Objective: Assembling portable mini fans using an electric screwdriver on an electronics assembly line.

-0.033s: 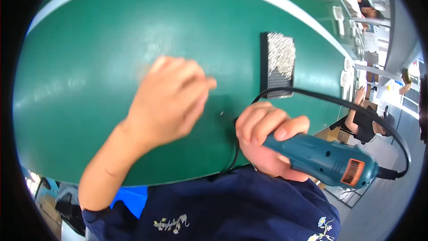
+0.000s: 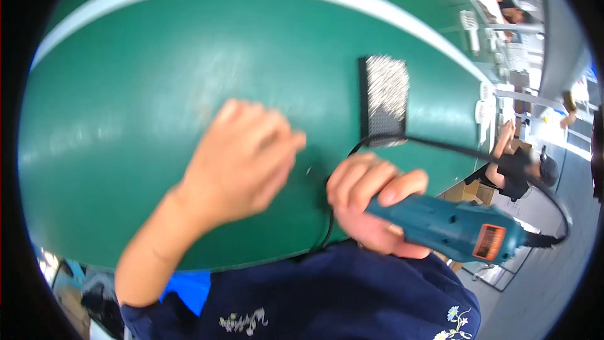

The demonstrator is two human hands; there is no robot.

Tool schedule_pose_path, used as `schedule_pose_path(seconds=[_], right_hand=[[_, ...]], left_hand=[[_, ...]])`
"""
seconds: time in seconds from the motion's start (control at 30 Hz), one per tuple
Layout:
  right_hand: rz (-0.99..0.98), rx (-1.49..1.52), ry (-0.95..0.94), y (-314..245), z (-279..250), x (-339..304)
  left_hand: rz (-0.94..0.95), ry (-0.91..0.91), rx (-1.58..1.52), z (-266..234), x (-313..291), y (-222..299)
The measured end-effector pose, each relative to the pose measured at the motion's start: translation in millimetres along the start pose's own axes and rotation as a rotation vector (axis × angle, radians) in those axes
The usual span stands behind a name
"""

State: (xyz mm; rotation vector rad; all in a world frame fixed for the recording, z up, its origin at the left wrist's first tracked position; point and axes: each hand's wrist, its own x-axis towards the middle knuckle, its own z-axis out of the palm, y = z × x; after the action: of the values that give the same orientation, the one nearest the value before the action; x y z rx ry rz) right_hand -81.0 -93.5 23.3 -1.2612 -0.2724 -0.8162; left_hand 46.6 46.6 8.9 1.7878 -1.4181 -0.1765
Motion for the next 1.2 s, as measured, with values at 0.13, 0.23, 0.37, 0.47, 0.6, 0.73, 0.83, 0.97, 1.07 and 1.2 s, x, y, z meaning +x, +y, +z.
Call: schedule_pose_path(seconds=[0.13, 0.23, 0.37, 0.47, 0.6, 0.73, 0.83, 0.97, 1.07, 1.2], right_hand=[[-0.005, 0.203, 0.222, 0.8, 9.4, 1.1], [-0.022, 0.375, 0.249, 21.9, 12.2, -17.0], [0.010, 0.378, 0.193, 17.8, 0.5, -17.6], [0.012, 0.378, 0.185, 16.0, -1.2, -16.9], [0.073, 0.399, 0.226, 16.2, 2.1, -19.3], [0.099, 0.416, 0.235, 14.8, 3.4, -20.3], [0.082, 0.423, 0.236, 14.6, 6.2, -19.2], [0.070, 0.428, 0.227, 14.9, 6.4, -20.8], [0.086, 0.443, 0.216, 12.0, 6.8, -20.5], [0.089, 0.444, 0.194, 15.1, 7.9, -21.9]], left_hand=[[0.066, -0.145, -0.092, 8.0, 0.9, 19.6], [0.072, -0.108, -0.063, 16.5, -17.7, 13.8], [0.107, -0.062, -0.106, 21.3, -0.6, 14.9], [0.095, -0.067, -0.110, 23.2, 0.7, 13.0], [0.093, -0.080, -0.086, 20.7, -1.2, 15.2], [0.083, -0.069, -0.093, 22.7, -3.8, 12.7], [0.084, -0.050, -0.110, 23.0, -4.8, 13.1], [0.087, -0.040, -0.089, 20.9, -3.1, 17.3], [0.089, -0.041, -0.075, 21.1, -2.6, 17.0], [0.102, -0.046, -0.071, 21.0, -2.7, 15.9]])
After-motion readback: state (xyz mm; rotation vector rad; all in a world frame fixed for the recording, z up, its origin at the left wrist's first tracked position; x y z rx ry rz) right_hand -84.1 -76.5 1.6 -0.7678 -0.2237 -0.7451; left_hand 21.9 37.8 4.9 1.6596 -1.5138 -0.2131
